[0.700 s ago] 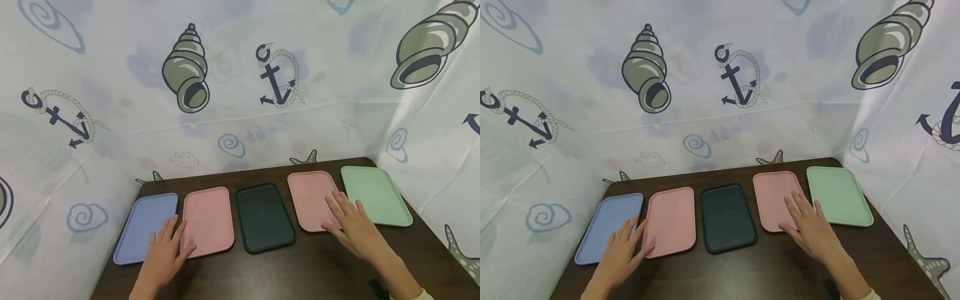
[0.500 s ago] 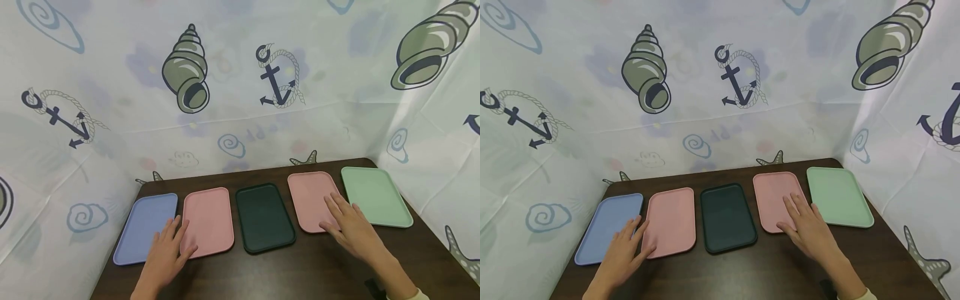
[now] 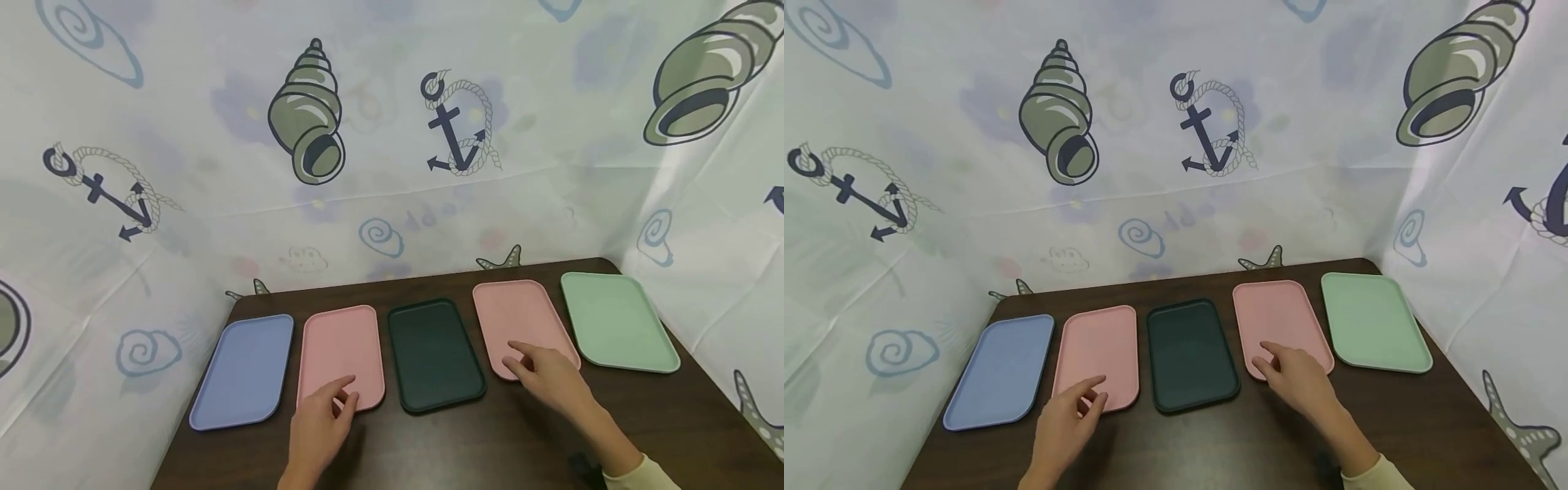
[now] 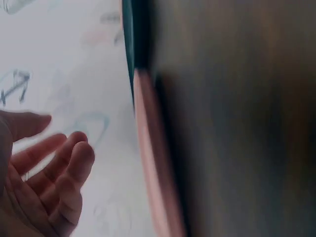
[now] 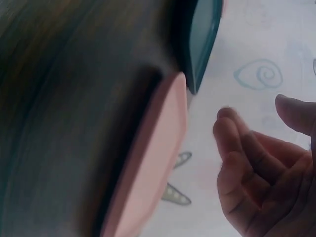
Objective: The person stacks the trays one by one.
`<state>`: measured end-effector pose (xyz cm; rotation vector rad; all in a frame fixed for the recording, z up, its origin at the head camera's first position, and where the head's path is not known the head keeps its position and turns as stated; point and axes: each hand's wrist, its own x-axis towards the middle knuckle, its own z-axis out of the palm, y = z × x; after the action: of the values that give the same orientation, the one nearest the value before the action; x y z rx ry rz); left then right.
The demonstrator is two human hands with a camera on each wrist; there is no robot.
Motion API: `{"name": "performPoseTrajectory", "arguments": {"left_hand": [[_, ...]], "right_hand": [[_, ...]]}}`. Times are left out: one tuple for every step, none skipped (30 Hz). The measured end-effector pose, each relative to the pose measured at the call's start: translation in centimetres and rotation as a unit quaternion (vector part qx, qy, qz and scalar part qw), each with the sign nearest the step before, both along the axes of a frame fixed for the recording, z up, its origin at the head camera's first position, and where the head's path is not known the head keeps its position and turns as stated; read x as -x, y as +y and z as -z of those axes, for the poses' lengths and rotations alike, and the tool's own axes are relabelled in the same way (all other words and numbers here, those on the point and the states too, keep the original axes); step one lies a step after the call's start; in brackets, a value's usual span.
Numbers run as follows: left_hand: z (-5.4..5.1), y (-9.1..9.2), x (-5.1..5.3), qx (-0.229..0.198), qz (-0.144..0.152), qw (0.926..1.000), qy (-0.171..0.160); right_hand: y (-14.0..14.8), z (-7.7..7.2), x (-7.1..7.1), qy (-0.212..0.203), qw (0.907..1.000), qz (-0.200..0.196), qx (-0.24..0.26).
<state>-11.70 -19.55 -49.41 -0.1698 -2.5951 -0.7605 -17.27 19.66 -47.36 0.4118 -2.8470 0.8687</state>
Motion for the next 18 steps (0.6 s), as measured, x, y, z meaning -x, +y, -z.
{"name": "performPoseTrajectory", "arguments": {"left_hand": [[0.2, 0.7, -0.2, -0.021, -0.005, 0.9995, -0.024], [0.4, 1.4, -0.3, -0.038, -0.009, 0.9979, -0.052], [0.6, 2.1, -0.4, -0.051, -0.011, 0.9957, -0.076], [0.7, 2.7, -0.5, -0.059, -0.01, 0.9934, -0.098], [0.8, 3.3, -0.5, -0.063, -0.007, 0.9909, -0.119], [0.8, 3.9, -0.5, -0.065, -0.002, 0.9886, -0.136], [0.9, 4.4, -0.4, -0.063, 0.003, 0.9869, -0.148], [1.0, 4.8, -0.3, -0.057, 0.007, 0.9858, -0.158], [1.0, 5.2, -0.2, -0.051, 0.01, 0.9849, -0.165], [1.1, 5.6, -0.1, -0.045, 0.013, 0.9842, -0.171], [1.2, 5.9, 0.0, -0.042, 0.015, 0.9833, -0.176], [1.2, 6.2, 0.1, -0.04, 0.015, 0.983, -0.179], [1.3, 6.5, 0.3, -0.036, 0.012, 0.9826, -0.182], [1.4, 6.7, 0.3, -0.033, 0.01, 0.9825, -0.183], [1.6, 6.9, 0.4, -0.032, 0.006, 0.9822, -0.185], [1.7, 7.0, 0.6, -0.027, 0.003, 0.9822, -0.186], [1.9, 7.2, 0.7, -0.024, -0.001, 0.982, -0.187], [2.1, 7.3, 0.9, -0.02, -0.005, 0.982, -0.188]], "right_hand": [[-0.4, 0.2, 0.1, -0.011, 0.9999, -0.003, 0.001], [-0.7, 0.4, 0.1, -0.022, 0.9997, -0.006, 0.001], [-1.1, 0.7, 0.2, -0.029, 0.9995, -0.008, 0.0], [-1.5, 0.9, 0.3, -0.034, 0.9994, -0.01, -0.002], [-1.8, 1.1, 0.4, -0.037, 0.9993, -0.01, -0.003], [-2.1, 1.4, 0.5, -0.04, 0.9991, -0.01, -0.007], [-2.5, 1.6, 0.6, -0.043, 0.999, -0.011, -0.008], [-2.8, 1.8, 0.8, -0.045, 0.9989, -0.011, -0.01], [-3.0, 2.0, 0.9, -0.048, 0.9987, -0.01, -0.012], [-3.3, 2.1, 1.0, -0.052, 0.9985, -0.009, -0.012], [-3.5, 2.3, 1.1, -0.055, 0.9984, -0.007, -0.014], [-3.8, 2.4, 1.2, -0.059, 0.9981, -0.005, -0.016], [-4.0, 2.6, 1.2, -0.061, 0.998, -0.003, -0.018], [-4.2, 2.7, 1.2, -0.063, 0.9978, 0.001, -0.021], [-4.4, 2.8, 1.2, -0.064, 0.9976, 0.005, -0.025], [-4.6, 2.8, 1.2, -0.065, 0.9974, 0.008, -0.028], [-4.7, 2.9, 1.2, -0.064, 0.9973, 0.01, -0.036], [-4.8, 3.0, 1.1, -0.065, 0.997, 0.011, -0.041]]}}
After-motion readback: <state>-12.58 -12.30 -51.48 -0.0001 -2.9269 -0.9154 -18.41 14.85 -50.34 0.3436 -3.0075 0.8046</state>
